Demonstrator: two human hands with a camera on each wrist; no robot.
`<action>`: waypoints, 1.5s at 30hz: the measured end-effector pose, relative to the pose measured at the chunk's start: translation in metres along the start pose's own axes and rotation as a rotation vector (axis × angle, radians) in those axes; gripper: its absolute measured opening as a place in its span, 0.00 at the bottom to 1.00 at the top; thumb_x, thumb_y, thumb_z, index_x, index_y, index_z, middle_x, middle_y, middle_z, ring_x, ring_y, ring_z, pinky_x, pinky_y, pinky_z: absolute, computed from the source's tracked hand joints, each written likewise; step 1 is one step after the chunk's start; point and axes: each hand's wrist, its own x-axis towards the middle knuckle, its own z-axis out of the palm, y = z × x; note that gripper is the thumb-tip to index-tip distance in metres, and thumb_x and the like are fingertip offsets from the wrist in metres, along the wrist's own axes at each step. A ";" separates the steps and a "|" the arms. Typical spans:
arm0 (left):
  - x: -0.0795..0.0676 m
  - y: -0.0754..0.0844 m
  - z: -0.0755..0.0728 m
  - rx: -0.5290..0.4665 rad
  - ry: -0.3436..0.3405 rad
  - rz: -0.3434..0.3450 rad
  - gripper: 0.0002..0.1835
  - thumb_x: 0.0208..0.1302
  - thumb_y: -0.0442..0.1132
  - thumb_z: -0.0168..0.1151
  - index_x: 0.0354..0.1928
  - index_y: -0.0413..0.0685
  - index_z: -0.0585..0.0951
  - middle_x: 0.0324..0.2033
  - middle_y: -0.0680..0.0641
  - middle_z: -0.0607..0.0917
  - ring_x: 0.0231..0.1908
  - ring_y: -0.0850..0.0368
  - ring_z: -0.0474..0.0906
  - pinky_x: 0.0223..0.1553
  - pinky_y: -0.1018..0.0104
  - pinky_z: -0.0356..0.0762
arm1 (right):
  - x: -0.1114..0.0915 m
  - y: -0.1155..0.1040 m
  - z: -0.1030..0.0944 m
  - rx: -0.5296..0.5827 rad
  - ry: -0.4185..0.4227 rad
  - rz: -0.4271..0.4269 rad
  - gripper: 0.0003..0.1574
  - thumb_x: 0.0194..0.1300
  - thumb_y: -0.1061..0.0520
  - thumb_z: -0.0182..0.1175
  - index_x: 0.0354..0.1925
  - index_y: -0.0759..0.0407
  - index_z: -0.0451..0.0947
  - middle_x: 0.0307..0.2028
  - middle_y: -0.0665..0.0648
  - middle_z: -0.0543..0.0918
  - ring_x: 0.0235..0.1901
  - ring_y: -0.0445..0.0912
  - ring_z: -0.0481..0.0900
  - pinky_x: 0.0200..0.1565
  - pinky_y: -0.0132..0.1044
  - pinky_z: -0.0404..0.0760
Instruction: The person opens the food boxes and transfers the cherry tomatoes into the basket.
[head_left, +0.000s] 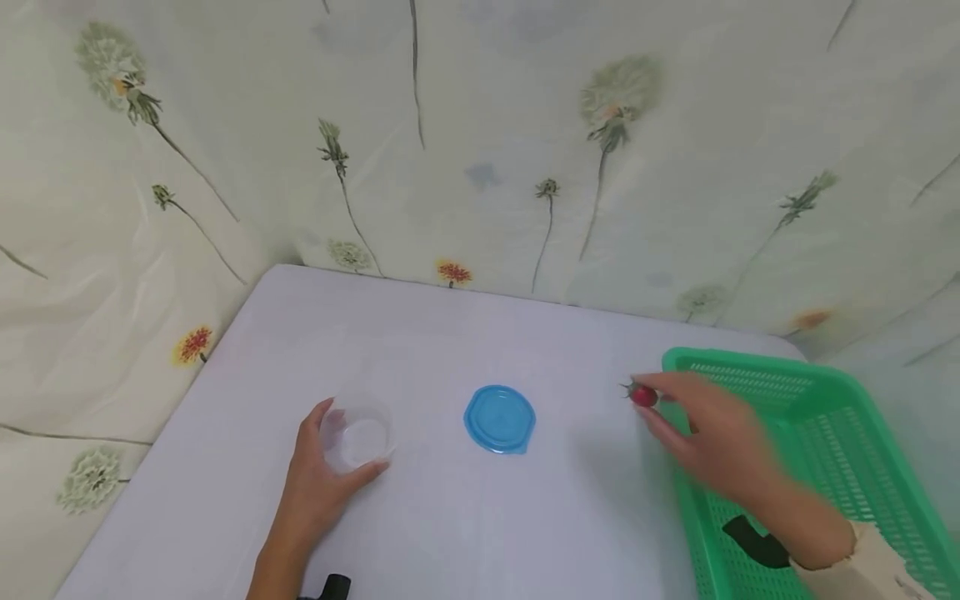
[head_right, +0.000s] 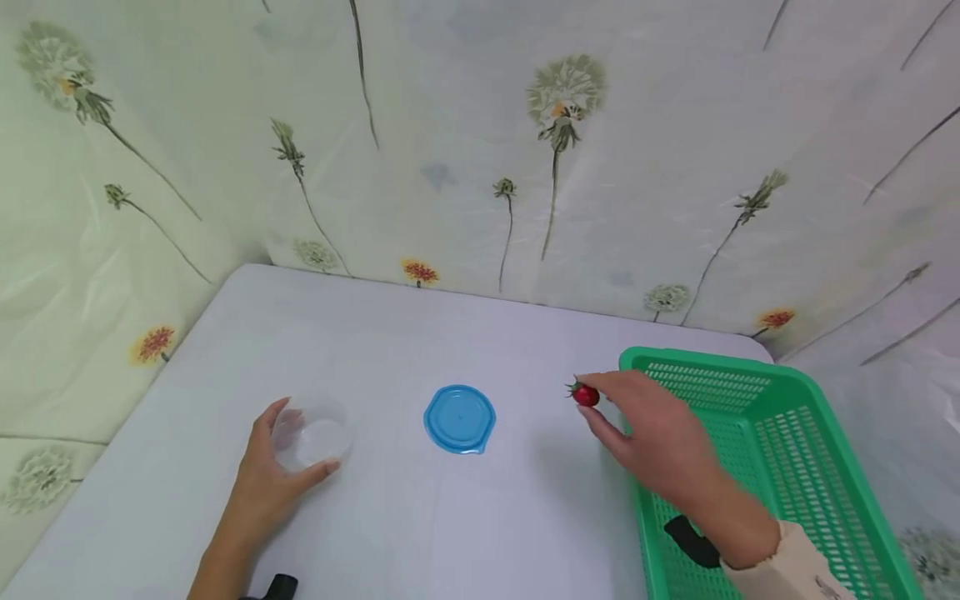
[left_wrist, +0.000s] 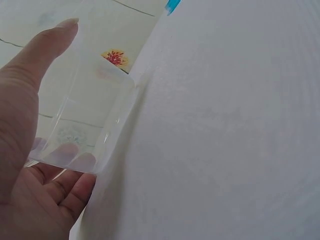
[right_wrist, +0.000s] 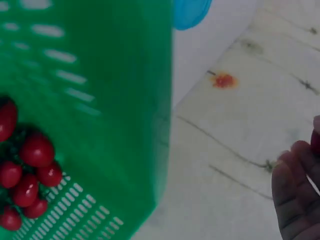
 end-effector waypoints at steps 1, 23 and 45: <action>0.000 0.000 0.000 0.002 -0.002 -0.002 0.68 0.47 0.62 0.84 0.82 0.59 0.50 0.75 0.43 0.68 0.75 0.43 0.61 0.73 0.39 0.59 | -0.004 0.005 -0.003 0.014 0.021 0.009 0.34 0.80 0.34 0.49 0.51 0.59 0.86 0.38 0.49 0.87 0.29 0.40 0.77 0.30 0.30 0.76; -0.004 0.004 -0.002 -0.012 -0.003 -0.028 0.68 0.48 0.59 0.85 0.83 0.61 0.48 0.75 0.44 0.67 0.74 0.44 0.61 0.72 0.41 0.60 | -0.084 0.078 -0.018 -0.033 -0.405 0.444 0.17 0.62 0.60 0.74 0.48 0.63 0.84 0.39 0.57 0.87 0.38 0.56 0.85 0.34 0.54 0.84; -0.004 0.007 -0.003 0.017 -0.025 -0.019 0.71 0.46 0.60 0.86 0.84 0.58 0.46 0.74 0.42 0.67 0.74 0.43 0.62 0.71 0.41 0.60 | -0.103 0.096 0.000 -0.079 -0.545 0.493 0.24 0.69 0.58 0.69 0.60 0.63 0.77 0.33 0.60 0.88 0.28 0.52 0.85 0.27 0.52 0.82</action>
